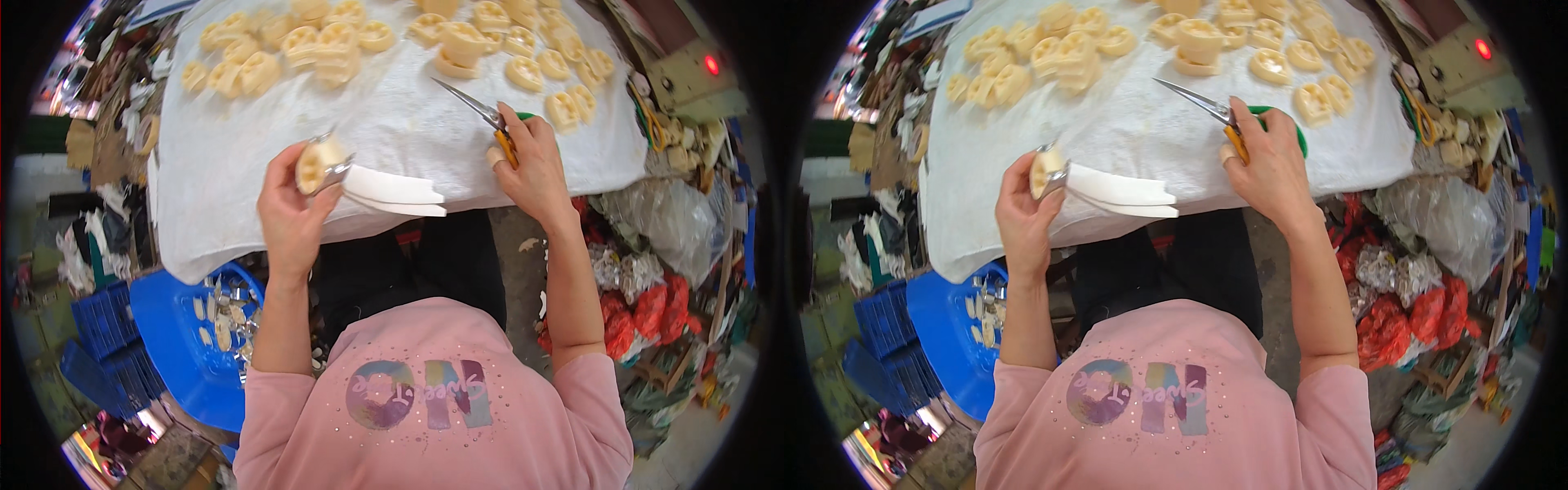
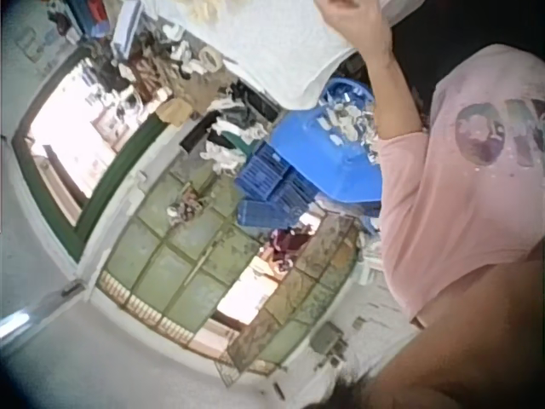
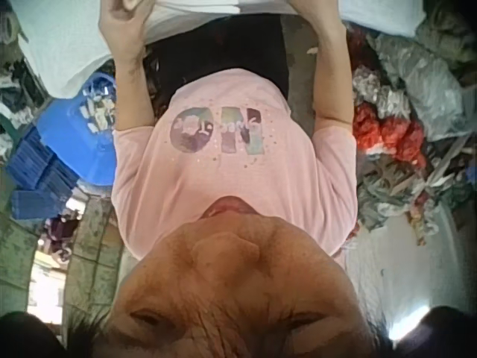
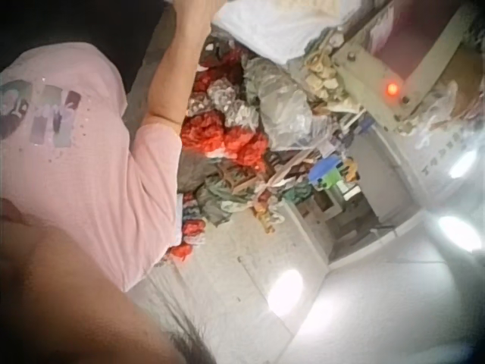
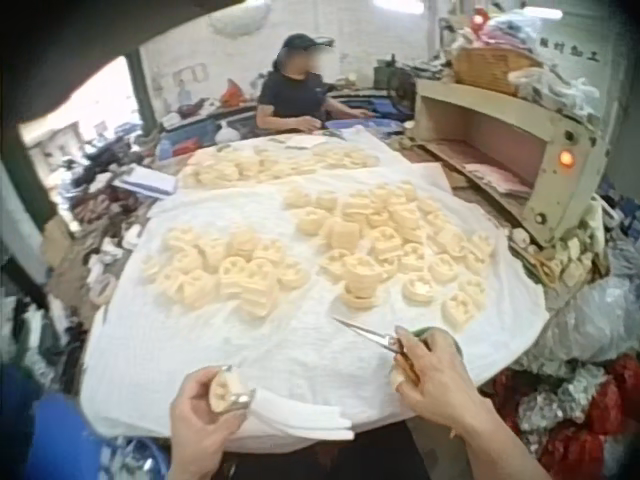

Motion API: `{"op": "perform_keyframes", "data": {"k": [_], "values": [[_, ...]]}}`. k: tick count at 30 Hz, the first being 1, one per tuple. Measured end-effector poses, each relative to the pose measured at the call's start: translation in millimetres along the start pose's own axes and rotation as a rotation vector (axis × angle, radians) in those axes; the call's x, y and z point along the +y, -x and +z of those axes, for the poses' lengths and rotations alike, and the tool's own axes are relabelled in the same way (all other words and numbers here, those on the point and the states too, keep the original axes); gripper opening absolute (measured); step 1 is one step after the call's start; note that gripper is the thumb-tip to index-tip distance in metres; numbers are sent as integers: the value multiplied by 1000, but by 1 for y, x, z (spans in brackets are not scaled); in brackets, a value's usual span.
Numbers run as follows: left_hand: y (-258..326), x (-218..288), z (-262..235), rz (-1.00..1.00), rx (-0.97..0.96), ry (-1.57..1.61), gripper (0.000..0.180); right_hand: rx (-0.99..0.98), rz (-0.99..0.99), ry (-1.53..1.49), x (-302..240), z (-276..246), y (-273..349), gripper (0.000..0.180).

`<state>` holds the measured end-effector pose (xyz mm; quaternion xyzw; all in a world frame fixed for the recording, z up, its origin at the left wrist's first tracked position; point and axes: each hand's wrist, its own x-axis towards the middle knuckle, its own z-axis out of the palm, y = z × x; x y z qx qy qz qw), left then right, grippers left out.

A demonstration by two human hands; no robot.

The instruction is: The worker is trimming excess material from molded shoe components using scissors and assembling/inspecting the parts.

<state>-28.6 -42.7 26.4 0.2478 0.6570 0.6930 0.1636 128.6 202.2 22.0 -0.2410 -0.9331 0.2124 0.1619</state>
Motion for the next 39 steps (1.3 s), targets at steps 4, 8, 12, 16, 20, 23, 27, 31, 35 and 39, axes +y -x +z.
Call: {"op": "perform_keyframes", "data": {"k": [4,8,12,16,20,23,27,31,35,39], "values": [[51,-13,-80,-27,397,-281,50,36,-1,13,-5,10,-6,54],[124,-40,-162,-96,787,-644,53,180,-107,156,-8,18,-6,48],[211,-64,-217,-159,967,-1172,56,228,-268,3,-24,21,-4,41],[249,-73,-230,-832,1128,-1385,61,64,-346,-154,-68,36,5,38],[217,-56,-205,-715,1168,-1493,66,57,-407,-68,-99,57,12,37],[171,-40,-179,-240,924,-1473,56,-29,-503,36,-93,65,14,35],[108,-20,-117,129,624,-1157,40,-84,-574,154,-75,58,-3,33],[67,-14,-56,308,262,-830,29,-96,-586,69,-60,53,-14,28],[46,-24,-19,395,65,-747,33,-122,-563,73,-72,47,-12,29],[40,-31,-3,432,-60,-820,37,-149,-532,-18,-79,50,-19,24]]}}
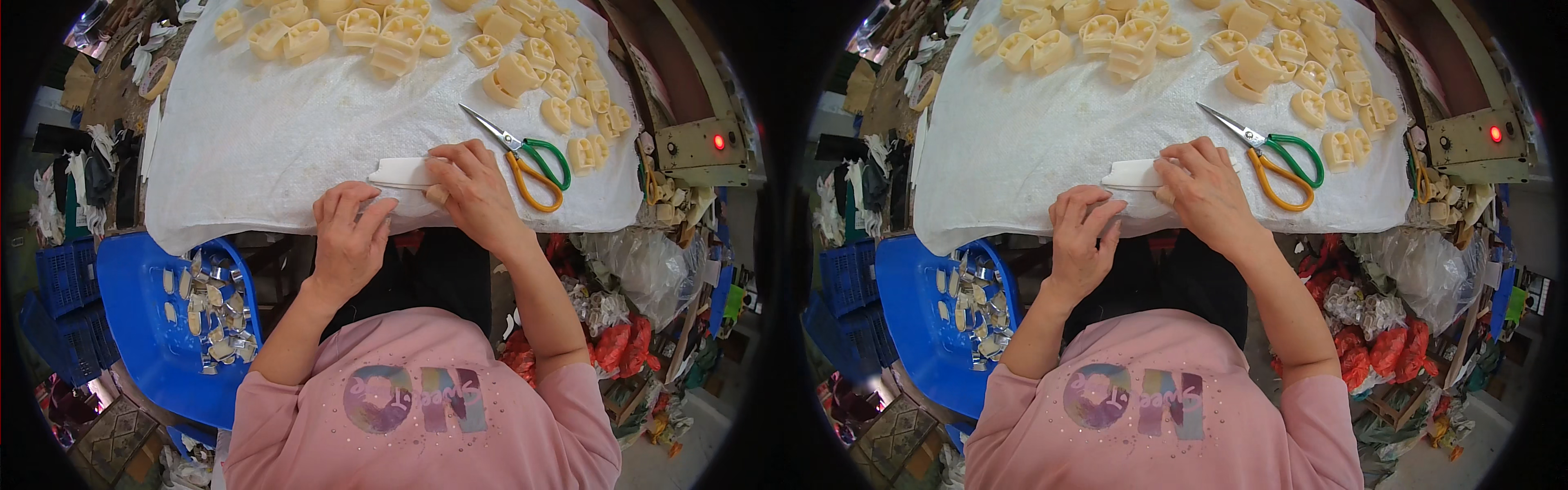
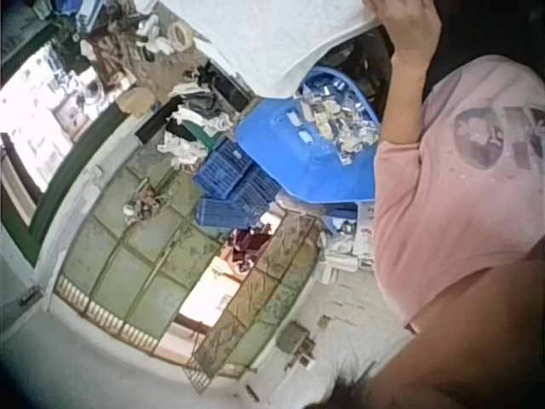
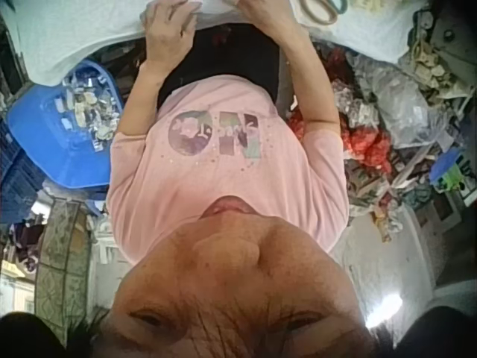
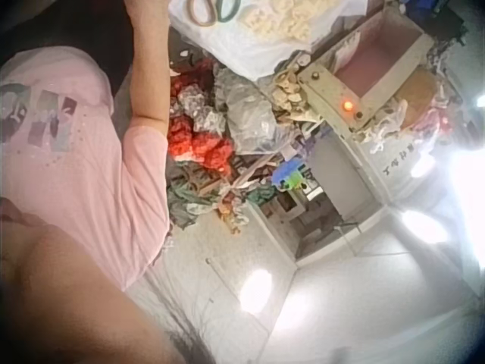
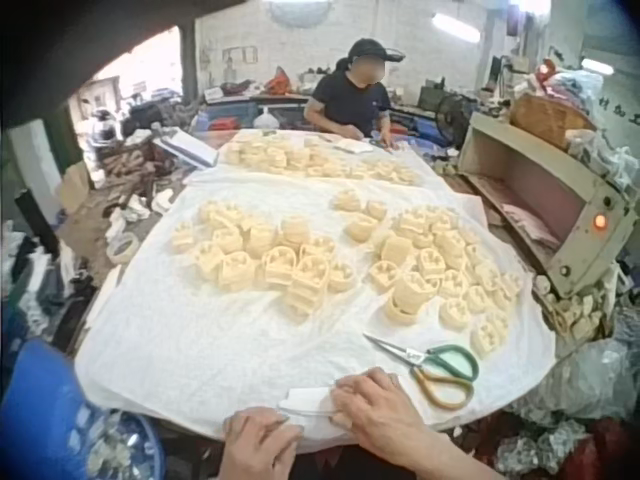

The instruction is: The worker is trimming excess material from molded shoe components using scissors and assembling/inspecting the parts.

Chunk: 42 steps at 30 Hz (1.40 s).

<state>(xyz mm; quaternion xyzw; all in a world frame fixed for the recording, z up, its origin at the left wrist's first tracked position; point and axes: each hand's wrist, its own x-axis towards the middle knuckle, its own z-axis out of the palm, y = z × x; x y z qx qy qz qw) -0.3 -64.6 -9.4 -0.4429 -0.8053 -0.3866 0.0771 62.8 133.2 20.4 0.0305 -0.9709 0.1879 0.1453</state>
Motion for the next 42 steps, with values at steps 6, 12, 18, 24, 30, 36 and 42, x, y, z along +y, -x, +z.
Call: {"op": "perform_keyframes", "data": {"k": [6,12,18,24,30,36,42], "values": [[2,6,8,-4,-26,-76,41,-151,-28,-51,3,-5,-14,13],[3,6,12,-22,-59,-163,47,-268,-16,-14,4,-11,-27,9],[7,1,17,-22,-51,-145,50,-292,-39,-24,1,-18,-25,8],[6,1,15,-41,-43,-138,51,-274,-114,110,-5,-12,-23,10],[7,1,16,-52,-30,-118,48,-235,-183,186,-4,-12,-19,10],[7,0,17,-61,-23,-116,46,-256,-157,112,0,-12,-23,10],[1,0,19,-31,12,-103,45,-178,-190,172,-1,-7,-23,10]]}}
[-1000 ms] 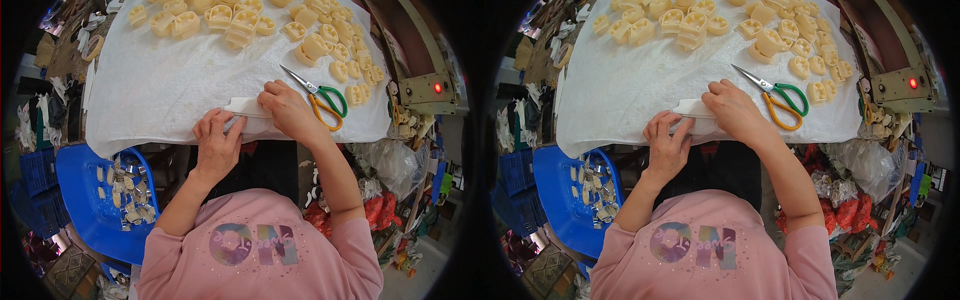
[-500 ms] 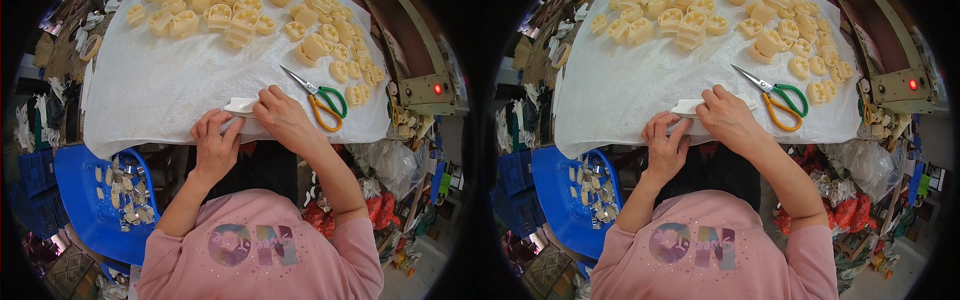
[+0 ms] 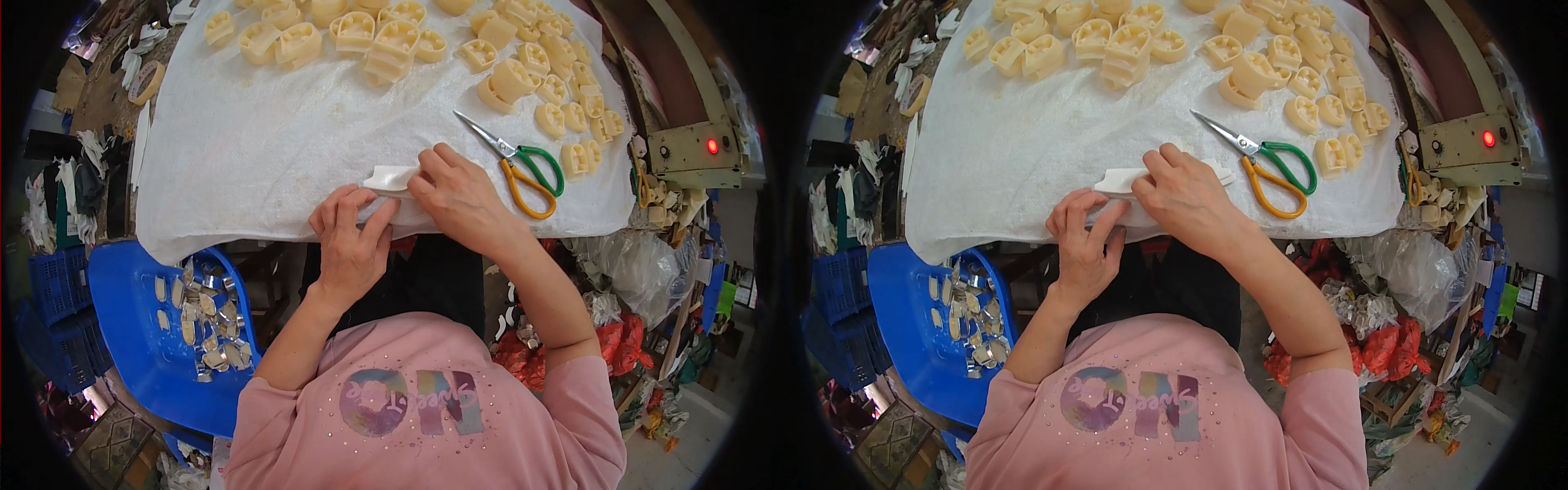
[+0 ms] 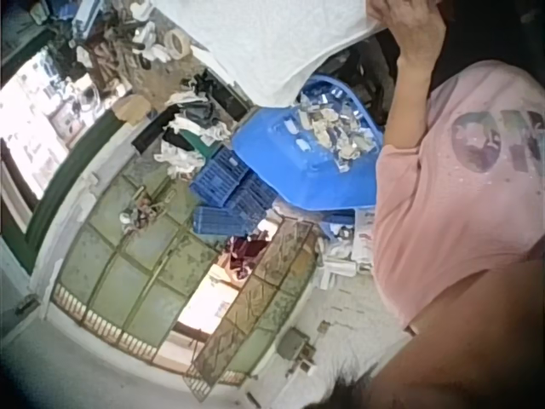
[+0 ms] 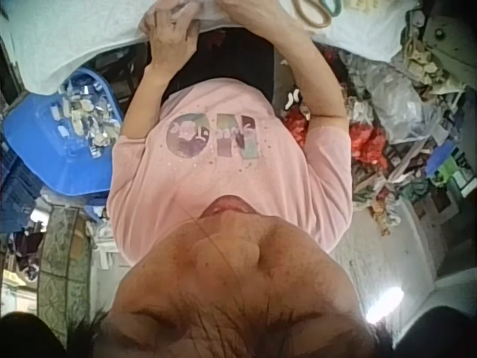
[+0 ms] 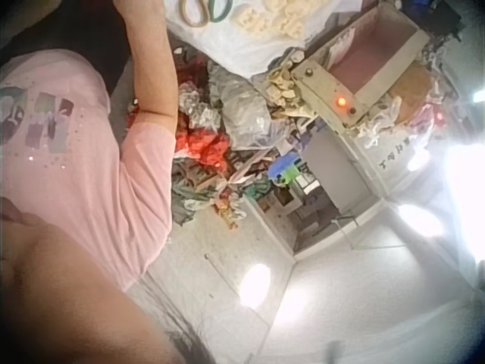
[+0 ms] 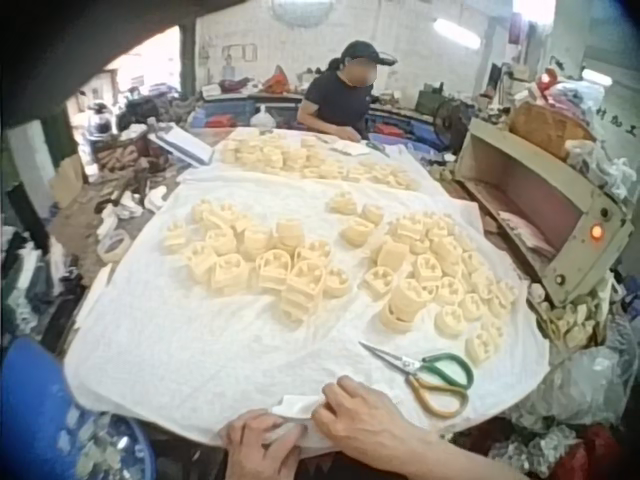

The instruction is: The worker is trimming excess material from molded shoe components using scissors and assembling/inspecting the parts.

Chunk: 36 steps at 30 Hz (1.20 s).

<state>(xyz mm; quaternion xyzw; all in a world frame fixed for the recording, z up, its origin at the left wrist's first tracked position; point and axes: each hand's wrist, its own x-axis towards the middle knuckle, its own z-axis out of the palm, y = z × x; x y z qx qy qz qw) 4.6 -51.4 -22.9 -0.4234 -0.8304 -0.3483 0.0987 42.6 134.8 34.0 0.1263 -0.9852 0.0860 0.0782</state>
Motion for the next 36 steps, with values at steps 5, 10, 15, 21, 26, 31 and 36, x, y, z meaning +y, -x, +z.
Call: {"op": "perform_keyframes", "data": {"k": [5,10,15,21,26,31,36], "values": [[-5,10,3,40,58,-42,48,127,18,-83,-2,15,8,13],[-2,15,7,12,40,-100,47,234,72,-86,-3,24,14,9],[-1,15,2,9,-10,-115,52,378,194,-266,2,34,18,19],[-3,18,-1,7,-45,-129,49,541,650,-668,12,27,29,13],[-2,18,1,38,10,-184,50,826,806,-907,22,18,48,12],[-1,8,-3,56,-157,-187,49,1284,895,-1008,45,-16,79,9],[-7,9,-9,79,-192,-168,52,1352,845,-1007,43,-48,112,10]]}}
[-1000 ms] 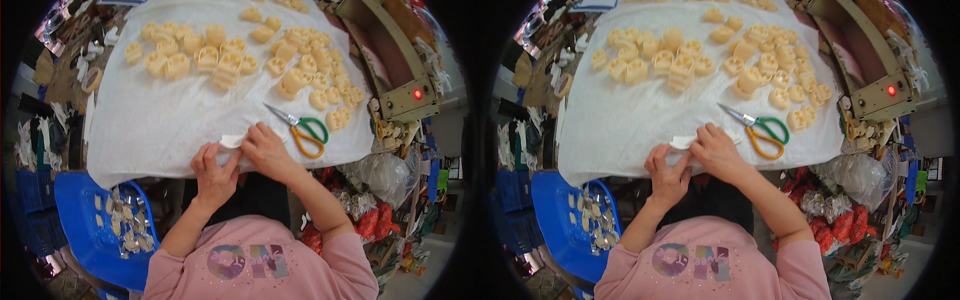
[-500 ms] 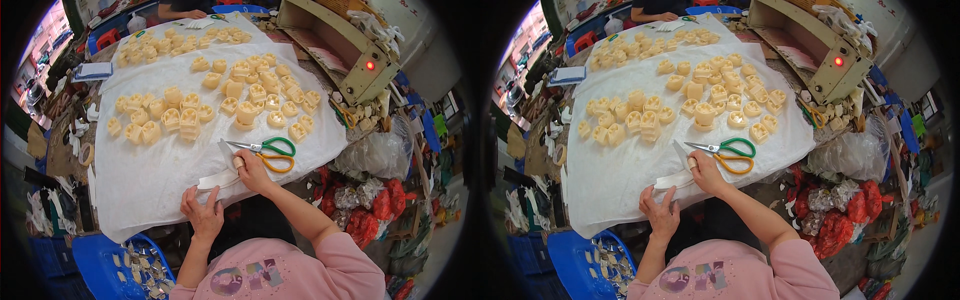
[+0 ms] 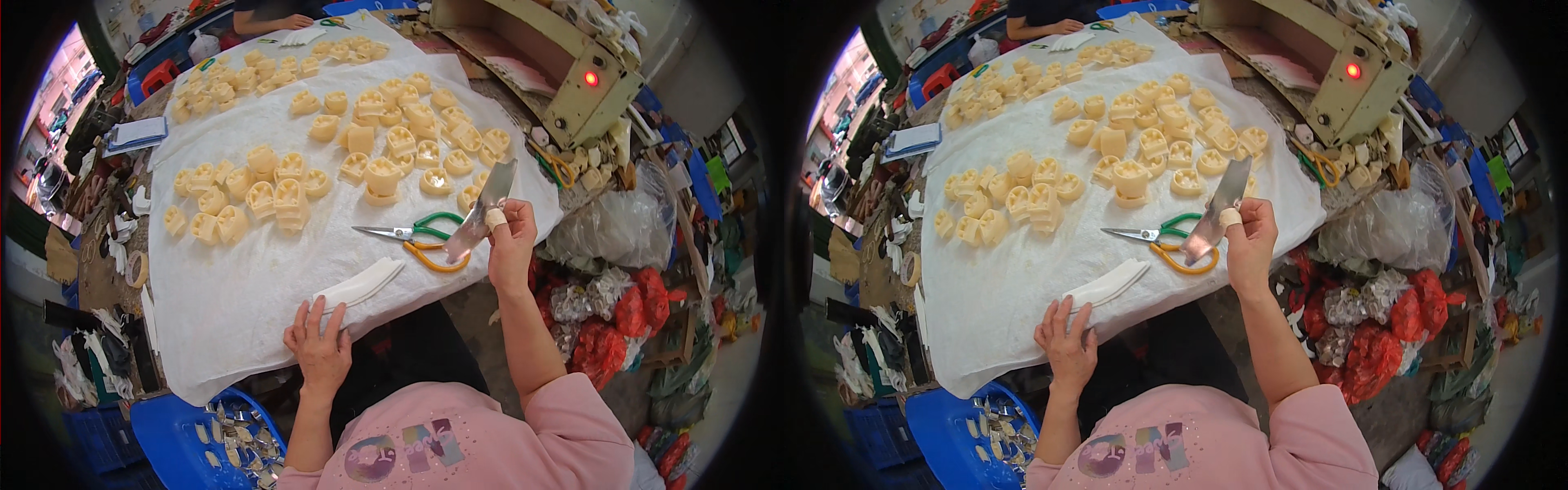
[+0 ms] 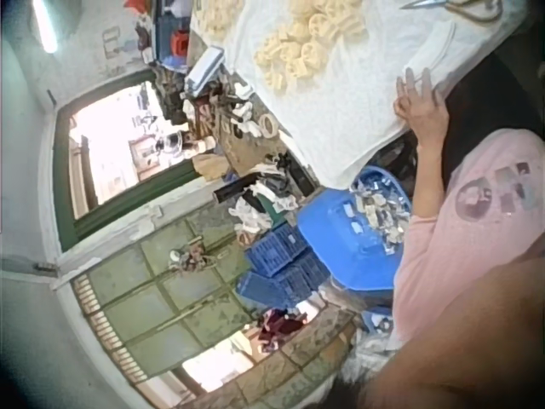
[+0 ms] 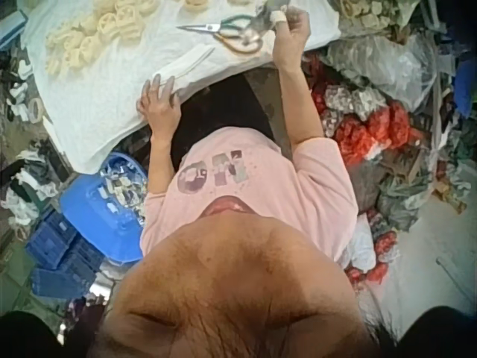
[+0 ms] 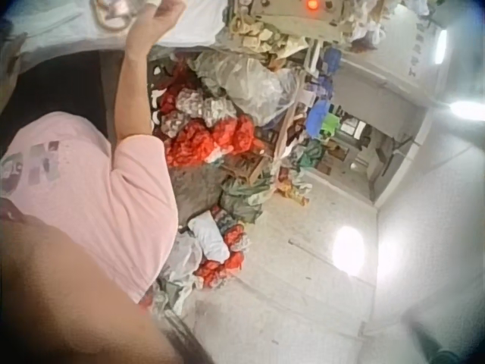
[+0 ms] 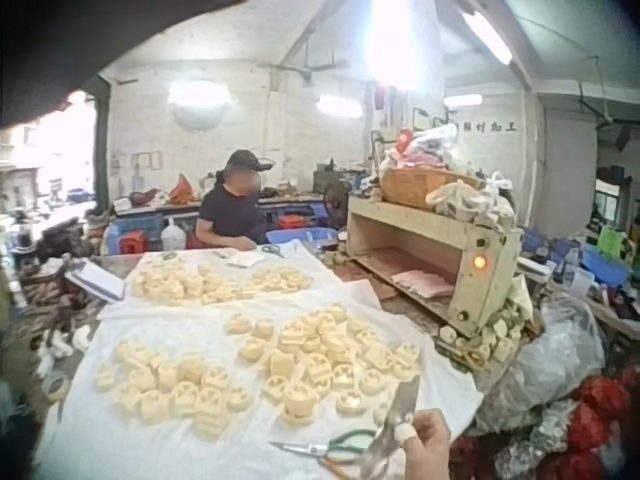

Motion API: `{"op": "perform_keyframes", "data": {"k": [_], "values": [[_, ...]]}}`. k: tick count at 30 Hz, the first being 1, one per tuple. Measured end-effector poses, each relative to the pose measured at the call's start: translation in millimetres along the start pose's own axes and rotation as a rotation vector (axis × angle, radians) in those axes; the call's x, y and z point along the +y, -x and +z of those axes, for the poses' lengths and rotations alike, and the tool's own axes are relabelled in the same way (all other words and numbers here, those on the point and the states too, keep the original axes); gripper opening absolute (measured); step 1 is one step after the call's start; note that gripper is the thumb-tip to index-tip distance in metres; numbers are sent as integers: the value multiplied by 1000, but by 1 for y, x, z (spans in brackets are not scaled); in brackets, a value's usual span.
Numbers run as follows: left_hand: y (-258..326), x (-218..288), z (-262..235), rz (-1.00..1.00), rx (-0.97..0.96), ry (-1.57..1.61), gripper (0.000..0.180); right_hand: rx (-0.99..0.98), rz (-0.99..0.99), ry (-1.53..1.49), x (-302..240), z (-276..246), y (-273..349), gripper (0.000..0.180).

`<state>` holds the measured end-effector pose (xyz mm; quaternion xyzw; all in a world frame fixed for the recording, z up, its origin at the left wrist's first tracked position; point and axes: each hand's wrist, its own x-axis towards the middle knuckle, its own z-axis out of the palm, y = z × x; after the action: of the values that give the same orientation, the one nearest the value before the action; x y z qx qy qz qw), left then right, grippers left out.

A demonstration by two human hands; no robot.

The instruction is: The worker is trimming excess material from molded shoe components using scissors and assembling/inspecting the parts.

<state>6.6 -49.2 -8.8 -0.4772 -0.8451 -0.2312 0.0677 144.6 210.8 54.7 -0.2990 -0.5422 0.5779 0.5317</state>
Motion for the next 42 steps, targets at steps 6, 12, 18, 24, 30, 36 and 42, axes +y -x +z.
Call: {"op": "perform_keyframes", "data": {"k": [6,12,18,24,30,36,42], "values": [[-2,-9,-9,-2,26,4,47,-110,-28,165,-5,-7,25,15],[-4,-6,-13,-20,49,131,47,-222,-172,451,4,1,41,12],[-12,26,-20,-1,23,560,38,-534,-631,691,-2,40,70,22],[6,34,6,-606,-241,1804,41,-834,-690,739,-3,61,106,24],[-11,42,-13,-651,-114,1791,45,-846,-631,597,-1,46,86,28],[-10,37,-18,-608,4,1738,47,-321,-408,796,33,-23,-4,39],[-4,35,-12,-548,-30,1750,45,-254,-314,1179,53,-87,-87,48]]}}
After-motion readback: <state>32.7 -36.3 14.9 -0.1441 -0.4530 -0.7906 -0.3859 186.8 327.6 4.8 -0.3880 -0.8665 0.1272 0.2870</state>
